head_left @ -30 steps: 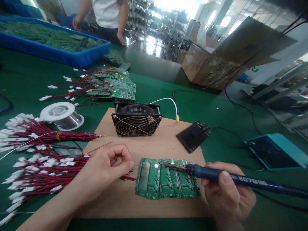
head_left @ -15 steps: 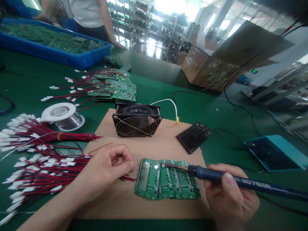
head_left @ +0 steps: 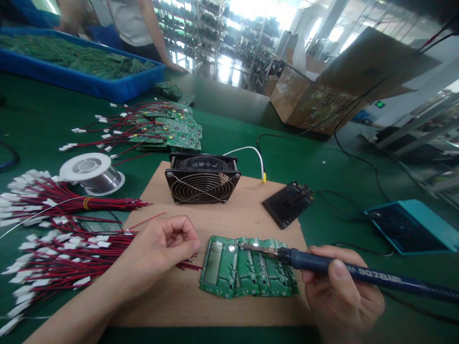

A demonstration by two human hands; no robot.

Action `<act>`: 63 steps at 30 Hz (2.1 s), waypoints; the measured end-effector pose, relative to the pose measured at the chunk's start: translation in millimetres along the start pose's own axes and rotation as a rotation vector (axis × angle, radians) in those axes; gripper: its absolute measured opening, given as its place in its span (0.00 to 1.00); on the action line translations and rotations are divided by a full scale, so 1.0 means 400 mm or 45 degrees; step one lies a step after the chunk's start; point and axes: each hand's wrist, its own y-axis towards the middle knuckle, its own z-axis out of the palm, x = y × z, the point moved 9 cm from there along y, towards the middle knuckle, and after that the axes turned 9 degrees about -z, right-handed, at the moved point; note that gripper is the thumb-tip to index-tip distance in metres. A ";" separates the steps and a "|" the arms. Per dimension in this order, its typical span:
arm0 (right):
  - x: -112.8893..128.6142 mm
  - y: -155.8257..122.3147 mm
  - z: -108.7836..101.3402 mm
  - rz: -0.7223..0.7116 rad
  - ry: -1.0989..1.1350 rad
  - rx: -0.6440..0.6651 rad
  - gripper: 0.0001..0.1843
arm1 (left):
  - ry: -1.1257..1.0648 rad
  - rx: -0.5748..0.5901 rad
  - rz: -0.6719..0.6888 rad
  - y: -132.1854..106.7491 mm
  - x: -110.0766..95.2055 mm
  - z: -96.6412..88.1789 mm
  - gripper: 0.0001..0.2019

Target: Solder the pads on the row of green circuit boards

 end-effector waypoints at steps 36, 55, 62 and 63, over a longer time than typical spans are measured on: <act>0.000 -0.002 0.000 0.013 0.015 -0.015 0.07 | 0.014 -0.018 0.057 -0.009 -0.027 0.002 0.14; -0.011 -0.010 -0.006 0.005 -0.059 0.032 0.08 | 0.066 -0.017 0.016 -0.011 -0.046 0.010 0.16; -0.014 -0.012 -0.004 0.046 -0.043 0.031 0.08 | 0.045 -0.025 0.038 -0.008 -0.033 0.005 0.15; -0.012 -0.010 -0.002 0.051 -0.039 0.030 0.08 | 0.046 -0.029 0.048 -0.010 -0.033 0.003 0.15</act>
